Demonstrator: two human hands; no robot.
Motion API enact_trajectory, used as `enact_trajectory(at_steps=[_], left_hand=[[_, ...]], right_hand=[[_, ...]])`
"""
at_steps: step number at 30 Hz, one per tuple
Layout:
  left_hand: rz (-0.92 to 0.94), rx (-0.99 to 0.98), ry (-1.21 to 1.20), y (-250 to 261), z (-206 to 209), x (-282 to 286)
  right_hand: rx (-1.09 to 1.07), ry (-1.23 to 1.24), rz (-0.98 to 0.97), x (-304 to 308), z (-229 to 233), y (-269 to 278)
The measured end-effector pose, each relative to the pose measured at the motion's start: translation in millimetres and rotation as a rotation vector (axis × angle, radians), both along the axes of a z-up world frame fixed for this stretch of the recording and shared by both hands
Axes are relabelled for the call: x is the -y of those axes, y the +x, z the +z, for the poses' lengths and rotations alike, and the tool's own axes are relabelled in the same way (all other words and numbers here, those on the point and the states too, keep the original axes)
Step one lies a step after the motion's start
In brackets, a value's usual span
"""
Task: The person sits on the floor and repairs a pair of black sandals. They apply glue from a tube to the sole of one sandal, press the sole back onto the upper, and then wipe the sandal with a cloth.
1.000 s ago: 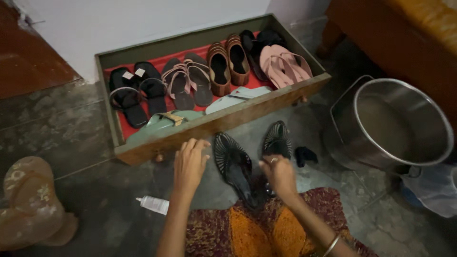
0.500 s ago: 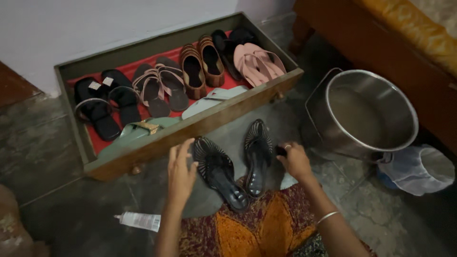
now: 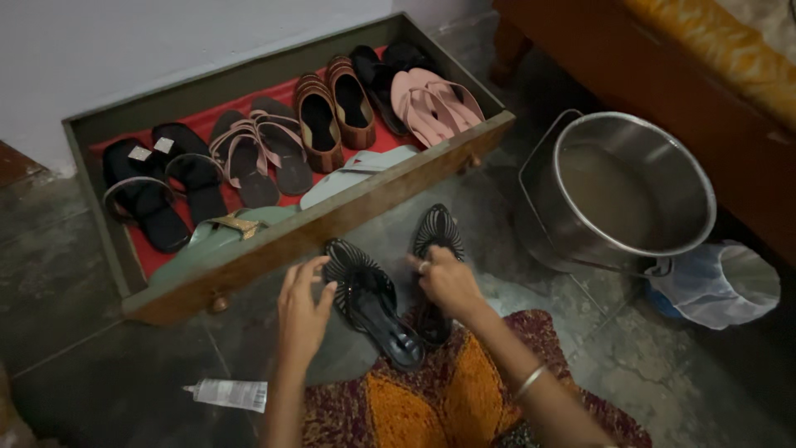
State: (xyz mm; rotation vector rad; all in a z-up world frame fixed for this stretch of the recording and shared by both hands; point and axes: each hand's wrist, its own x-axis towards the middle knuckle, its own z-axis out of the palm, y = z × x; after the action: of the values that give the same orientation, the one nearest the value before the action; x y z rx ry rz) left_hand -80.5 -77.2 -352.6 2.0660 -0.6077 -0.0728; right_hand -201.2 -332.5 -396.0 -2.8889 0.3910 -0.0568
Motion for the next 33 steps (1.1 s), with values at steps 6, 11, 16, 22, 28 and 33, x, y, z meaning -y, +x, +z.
enact_trajectory(at_steps=[6, 11, 16, 22, 28, 33], left_hand=[[-0.099, 0.044, 0.008, -2, 5, -5], [-0.034, -0.051, 0.061, -7, -14, -13], [0.081, -0.244, 0.085, -11, -64, -10], [0.067, -0.136, 0.087, -18, -107, -6], [0.053, -0.164, 0.078, -23, -112, -10], [0.062, -0.313, 0.156, -24, -107, -7]], right_hand=[[0.088, -0.36, -0.18, 26, -53, -6], [0.066, -0.191, -0.285, 47, -18, -32], [0.304, 0.478, -0.328, -30, 29, -24], [0.265, 0.428, -0.051, -107, 43, -19], [0.271, 0.132, 0.286, -117, 17, -39], [0.348, -0.013, 0.21, -110, -2, -49]])
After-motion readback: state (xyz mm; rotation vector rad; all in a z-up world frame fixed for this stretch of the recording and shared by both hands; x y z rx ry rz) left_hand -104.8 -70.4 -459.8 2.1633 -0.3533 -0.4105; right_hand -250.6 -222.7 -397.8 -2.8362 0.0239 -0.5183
